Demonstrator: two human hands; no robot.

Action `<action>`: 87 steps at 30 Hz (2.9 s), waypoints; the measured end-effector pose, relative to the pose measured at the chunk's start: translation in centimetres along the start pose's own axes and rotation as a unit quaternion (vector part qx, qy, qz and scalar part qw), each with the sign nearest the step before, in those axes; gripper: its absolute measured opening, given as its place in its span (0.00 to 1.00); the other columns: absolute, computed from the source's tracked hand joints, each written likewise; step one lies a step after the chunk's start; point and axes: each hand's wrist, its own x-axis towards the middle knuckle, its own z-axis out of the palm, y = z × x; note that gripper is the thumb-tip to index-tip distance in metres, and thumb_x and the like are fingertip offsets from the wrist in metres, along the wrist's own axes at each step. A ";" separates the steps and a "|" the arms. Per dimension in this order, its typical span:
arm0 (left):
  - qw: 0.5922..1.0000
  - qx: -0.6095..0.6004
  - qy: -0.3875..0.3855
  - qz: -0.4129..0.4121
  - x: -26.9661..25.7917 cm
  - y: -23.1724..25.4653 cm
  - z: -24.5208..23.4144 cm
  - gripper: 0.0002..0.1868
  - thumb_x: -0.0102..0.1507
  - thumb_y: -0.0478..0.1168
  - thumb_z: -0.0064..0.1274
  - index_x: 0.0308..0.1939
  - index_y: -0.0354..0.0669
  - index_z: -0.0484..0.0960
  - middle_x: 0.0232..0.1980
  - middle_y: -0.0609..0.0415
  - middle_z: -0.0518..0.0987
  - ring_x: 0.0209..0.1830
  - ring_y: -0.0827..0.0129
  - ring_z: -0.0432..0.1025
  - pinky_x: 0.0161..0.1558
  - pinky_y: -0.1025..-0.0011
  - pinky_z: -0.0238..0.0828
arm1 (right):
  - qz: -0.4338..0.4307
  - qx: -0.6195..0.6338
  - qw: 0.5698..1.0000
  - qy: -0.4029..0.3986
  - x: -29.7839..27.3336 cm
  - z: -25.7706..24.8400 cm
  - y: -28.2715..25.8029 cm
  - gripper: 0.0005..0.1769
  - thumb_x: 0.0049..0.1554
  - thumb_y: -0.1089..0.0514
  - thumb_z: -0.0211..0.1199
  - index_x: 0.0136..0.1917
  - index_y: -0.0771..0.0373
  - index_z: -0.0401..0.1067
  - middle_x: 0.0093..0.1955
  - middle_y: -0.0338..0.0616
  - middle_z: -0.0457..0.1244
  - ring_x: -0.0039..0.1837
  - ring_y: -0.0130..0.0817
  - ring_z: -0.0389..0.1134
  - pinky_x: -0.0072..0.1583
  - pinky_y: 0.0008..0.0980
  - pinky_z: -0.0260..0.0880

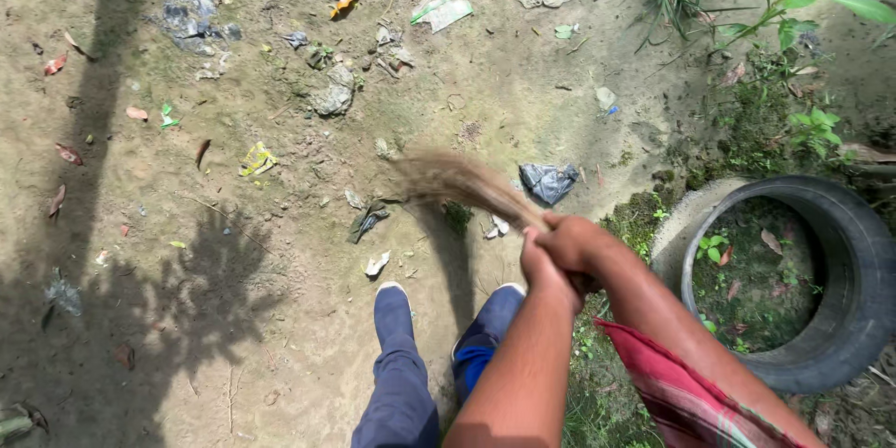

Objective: The person sweeps the ground using a hand broom.

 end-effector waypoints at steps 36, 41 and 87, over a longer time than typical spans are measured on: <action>0.969 0.178 -0.091 0.147 -4.9 40.5 -2.6 0.31 0.68 0.65 0.46 0.59 0.45 0.80 0.47 0.52 0.80 0.45 0.60 0.74 0.49 0.63 0.71 | -0.115 0.136 0.966 0.187 -0.8 12.3 -37.1 0.47 0.55 0.38 0.54 0.82 0.58 0.48 0.59 0.66 0.67 0.60 0.58 0.71 0.62 0.45 0.69; 0.966 -0.011 -0.110 0.234 -9.8 44.4 -5.1 0.36 0.66 0.68 0.39 0.60 0.43 0.76 0.49 0.47 0.80 0.47 0.55 0.75 0.51 0.60 0.73 | -0.186 0.002 0.982 0.044 -0.8 14.2 -43.1 0.45 0.54 0.36 0.53 0.81 0.48 0.52 0.61 0.61 0.68 0.62 0.55 0.71 0.65 0.43 0.67; 0.958 0.265 -0.061 0.095 7.7 42.1 35.0 0.29 0.68 0.63 0.42 0.57 0.43 0.79 0.46 0.48 0.80 0.44 0.56 0.75 0.49 0.59 0.73 | -0.003 0.161 0.970 0.182 16.3 -22.7 -43.3 0.37 0.59 0.32 0.49 0.78 0.45 0.61 0.60 0.58 0.69 0.61 0.56 0.71 0.63 0.49 0.69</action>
